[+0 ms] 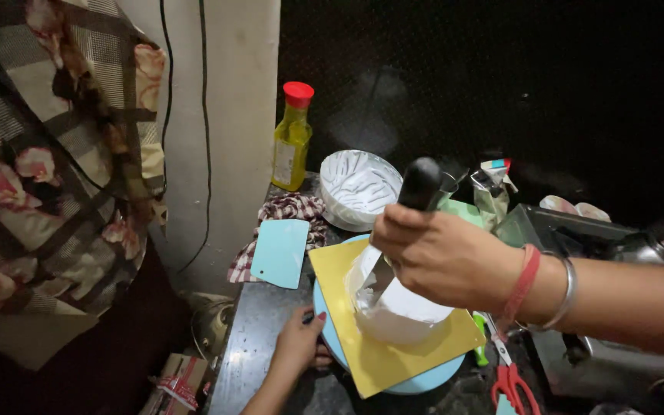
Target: The person is icing and smoothing a round cake on a turntable using a spatula and scrapers.
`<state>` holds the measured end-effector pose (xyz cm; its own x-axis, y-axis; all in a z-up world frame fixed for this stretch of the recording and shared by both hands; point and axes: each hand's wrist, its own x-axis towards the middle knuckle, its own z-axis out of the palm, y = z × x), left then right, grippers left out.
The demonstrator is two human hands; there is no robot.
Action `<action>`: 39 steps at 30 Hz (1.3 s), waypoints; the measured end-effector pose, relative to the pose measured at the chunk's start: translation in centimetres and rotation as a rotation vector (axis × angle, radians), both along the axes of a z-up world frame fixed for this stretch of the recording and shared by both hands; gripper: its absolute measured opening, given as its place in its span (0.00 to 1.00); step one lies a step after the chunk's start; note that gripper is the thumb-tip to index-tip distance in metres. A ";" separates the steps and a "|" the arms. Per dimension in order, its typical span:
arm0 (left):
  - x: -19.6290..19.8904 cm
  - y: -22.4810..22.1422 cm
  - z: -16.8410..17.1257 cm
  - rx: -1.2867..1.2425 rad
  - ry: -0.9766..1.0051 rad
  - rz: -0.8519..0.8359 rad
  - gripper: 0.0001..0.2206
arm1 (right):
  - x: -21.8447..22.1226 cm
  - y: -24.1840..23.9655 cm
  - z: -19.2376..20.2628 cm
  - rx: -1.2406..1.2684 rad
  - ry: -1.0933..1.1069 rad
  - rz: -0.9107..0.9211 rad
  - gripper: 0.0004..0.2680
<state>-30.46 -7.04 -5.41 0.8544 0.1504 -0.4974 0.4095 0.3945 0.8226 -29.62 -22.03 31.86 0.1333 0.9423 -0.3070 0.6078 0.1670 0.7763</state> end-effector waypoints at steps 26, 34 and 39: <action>-0.8 -0.5 -0.7 -0.102 -0.049 -0.045 0.17 | 2.2 2.5 -2.0 0.010 -0.109 0.140 0.10; 0.8 -0.1 -0.6 -0.096 -0.010 -0.011 0.17 | 1.2 2.1 -3.0 -0.031 0.128 -0.250 0.10; 1.6 0.7 0.0 0.210 -0.138 0.073 0.16 | 1.7 1.2 -1.6 0.004 0.008 0.157 0.10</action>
